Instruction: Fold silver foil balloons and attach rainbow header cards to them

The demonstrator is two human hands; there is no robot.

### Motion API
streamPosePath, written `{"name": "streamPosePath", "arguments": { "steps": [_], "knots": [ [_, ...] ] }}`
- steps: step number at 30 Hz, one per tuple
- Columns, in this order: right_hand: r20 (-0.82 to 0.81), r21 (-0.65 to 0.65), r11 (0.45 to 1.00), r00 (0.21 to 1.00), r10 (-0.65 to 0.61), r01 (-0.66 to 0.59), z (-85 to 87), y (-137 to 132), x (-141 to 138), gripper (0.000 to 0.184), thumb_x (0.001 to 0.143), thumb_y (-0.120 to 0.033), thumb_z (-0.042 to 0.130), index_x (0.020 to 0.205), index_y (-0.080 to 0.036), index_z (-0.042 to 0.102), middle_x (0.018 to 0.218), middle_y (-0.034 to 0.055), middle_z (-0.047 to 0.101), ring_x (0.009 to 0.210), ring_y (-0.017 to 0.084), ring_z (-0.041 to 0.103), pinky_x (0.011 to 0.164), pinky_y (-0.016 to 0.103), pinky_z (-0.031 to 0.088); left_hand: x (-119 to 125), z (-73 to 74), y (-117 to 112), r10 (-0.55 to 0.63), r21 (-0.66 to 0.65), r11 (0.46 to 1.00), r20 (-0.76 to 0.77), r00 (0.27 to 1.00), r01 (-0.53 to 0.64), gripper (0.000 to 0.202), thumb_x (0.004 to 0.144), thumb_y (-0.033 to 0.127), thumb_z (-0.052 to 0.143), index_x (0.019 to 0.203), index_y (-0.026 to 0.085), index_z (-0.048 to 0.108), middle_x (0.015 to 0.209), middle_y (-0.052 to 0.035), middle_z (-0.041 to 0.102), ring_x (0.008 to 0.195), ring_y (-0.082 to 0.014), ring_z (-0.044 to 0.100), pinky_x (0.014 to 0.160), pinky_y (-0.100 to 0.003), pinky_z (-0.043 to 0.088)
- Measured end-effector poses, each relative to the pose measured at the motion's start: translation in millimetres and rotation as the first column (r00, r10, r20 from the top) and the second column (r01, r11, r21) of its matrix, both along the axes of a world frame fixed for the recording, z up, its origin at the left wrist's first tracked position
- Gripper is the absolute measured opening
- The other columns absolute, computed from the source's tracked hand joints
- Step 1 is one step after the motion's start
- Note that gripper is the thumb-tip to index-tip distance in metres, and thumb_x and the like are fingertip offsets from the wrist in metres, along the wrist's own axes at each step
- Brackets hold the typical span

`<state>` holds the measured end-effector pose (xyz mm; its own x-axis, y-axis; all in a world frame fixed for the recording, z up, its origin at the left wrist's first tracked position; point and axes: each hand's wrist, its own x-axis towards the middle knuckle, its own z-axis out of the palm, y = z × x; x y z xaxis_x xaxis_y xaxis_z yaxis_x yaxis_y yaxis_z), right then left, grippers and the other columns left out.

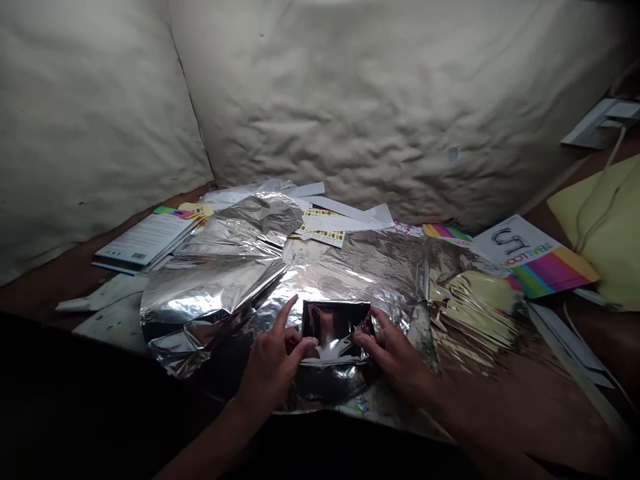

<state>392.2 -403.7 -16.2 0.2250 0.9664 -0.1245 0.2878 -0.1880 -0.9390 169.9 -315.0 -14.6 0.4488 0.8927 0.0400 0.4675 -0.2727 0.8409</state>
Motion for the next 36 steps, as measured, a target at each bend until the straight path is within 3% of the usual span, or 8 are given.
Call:
{"name": "streamPosePath", "arguments": {
  "steps": [7, 12, 15, 18, 23, 27, 32, 36],
  "knots": [
    [0.236, -0.033, 0.997, 0.97, -0.054, 0.063, -0.2, 2, -8, 0.075, 0.093, -0.044, 0.054, 0.155, -0.022, 0.018, 0.056, -0.0091, 0.044, 0.051, 0.013, 0.044, 0.049, 0.023, 0.032, 4, -6.8, -4, 0.086, 0.465, 0.884, -0.281, 0.956, 0.057, 0.071, 0.093, 0.033, 0.054, 0.154, 0.019, 0.021, 0.107, -0.0088, 0.071, 0.095, -0.0253, 0.067, 0.083, -0.037, 0.051],
    [0.31, -0.016, 0.997, 0.949, -0.065, 0.074, 1.5, -2, -15, 0.073, 0.095, -0.04, 0.05, 0.156, -0.021, 0.013, 0.057, -0.0086, 0.046, 0.051, 0.014, 0.046, 0.051, 0.025, 0.039, 21, -9.5, -3, -0.038, 0.642, 0.679, -0.453, 0.891, 0.356, 0.069, 0.094, 0.045, 0.05, 0.151, 0.011, 0.03, 0.157, -0.0158, 0.032, 0.145, -0.0332, 0.028, 0.113, -0.048, 0.031],
    [0.416, 0.015, 0.998, 0.908, -0.054, 0.053, 7.8, -9, -7, 0.074, 0.094, -0.036, 0.051, 0.156, -0.023, 0.012, 0.073, -0.0029, 0.06, 0.058, 0.016, 0.056, 0.056, 0.029, 0.049, 27, -15.2, -3, -0.047, 0.595, 0.696, -0.52, 0.853, 0.402, 0.073, 0.094, 0.052, 0.048, 0.152, 0.011, 0.03, 0.158, -0.0157, 0.029, 0.145, -0.0339, 0.027, 0.112, -0.051, 0.032],
    [0.676, 0.206, 0.978, 0.72, -0.154, 0.016, 18.3, -11, 3, 0.063, 0.095, -0.035, 0.052, 0.152, -0.025, 0.029, 0.117, 0.0099, 0.063, 0.098, 0.024, 0.064, 0.084, 0.041, 0.054, 26, -18.7, -2, -0.065, 0.567, 0.706, -0.543, 0.837, 0.423, 0.071, 0.095, 0.051, 0.045, 0.153, 0.014, 0.029, 0.159, -0.0136, 0.027, 0.146, -0.0332, 0.026, 0.112, -0.053, 0.031],
    [0.872, 0.117, 0.933, 0.484, 0.068, -0.34, 16.8, 8, -6, 0.063, 0.097, -0.047, 0.048, 0.151, -0.019, 0.034, 0.159, 0.0123, 0.028, 0.147, 0.032, 0.022, 0.116, 0.051, 0.031, 24, -19.6, 0, -0.079, 0.549, 0.706, -0.567, 0.82, 0.447, 0.069, 0.093, 0.045, 0.047, 0.153, 0.016, 0.029, 0.159, -0.0132, 0.027, 0.147, -0.0346, 0.024, 0.113, -0.056, 0.029],
    [0.831, -0.1, 0.918, 0.475, 0.29, -0.385, -0.4, 19, -18, 0.073, 0.097, -0.054, 0.041, 0.155, -0.015, 0.022, 0.161, 0.0136, 0.021, 0.149, 0.03, 0.017, 0.119, 0.05, 0.025, 25, -23.7, 4, -0.107, 0.531, 0.714, -0.562, 0.82, 0.457, 0.077, 0.088, 0.041, 0.051, 0.153, 0.008, 0.026, 0.159, -0.0184, 0.026, 0.147, -0.0329, 0.024, 0.115, -0.05, 0.028],
    [0.814, -0.134, 0.918, 0.488, 0.317, -0.373, -2.7, 16, -19, 0.075, 0.097, -0.058, 0.039, 0.156, -0.016, 0.02, 0.163, 0.0123, 0.015, 0.15, 0.029, 0.012, 0.12, 0.049, 0.021, 22, -27.9, 4, -0.152, 0.513, 0.733, -0.518, 0.842, 0.448, 0.085, 0.088, 0.042, 0.051, 0.155, 0.007, 0.013, 0.159, -0.0184, 0.024, 0.148, -0.0305, 0.02, 0.117, -0.049, 0.025],
    [0.826, -0.13, 0.931, 0.482, 0.293, -0.342, -0.2, 14, -15, 0.075, 0.096, -0.059, 0.041, 0.156, -0.02, 0.021, 0.162, 0.0112, 0.018, 0.149, 0.03, 0.016, 0.119, 0.051, 0.022, 3, -7.1, 9, -0.247, 0.513, 0.668, -0.529, 0.812, 0.538, 0.092, 0.086, 0.038, 0.057, 0.157, 0.013, 0.004, 0.161, -0.0167, 0.021, 0.149, -0.0313, 0.019, 0.114, -0.047, 0.031]
  ]
}}
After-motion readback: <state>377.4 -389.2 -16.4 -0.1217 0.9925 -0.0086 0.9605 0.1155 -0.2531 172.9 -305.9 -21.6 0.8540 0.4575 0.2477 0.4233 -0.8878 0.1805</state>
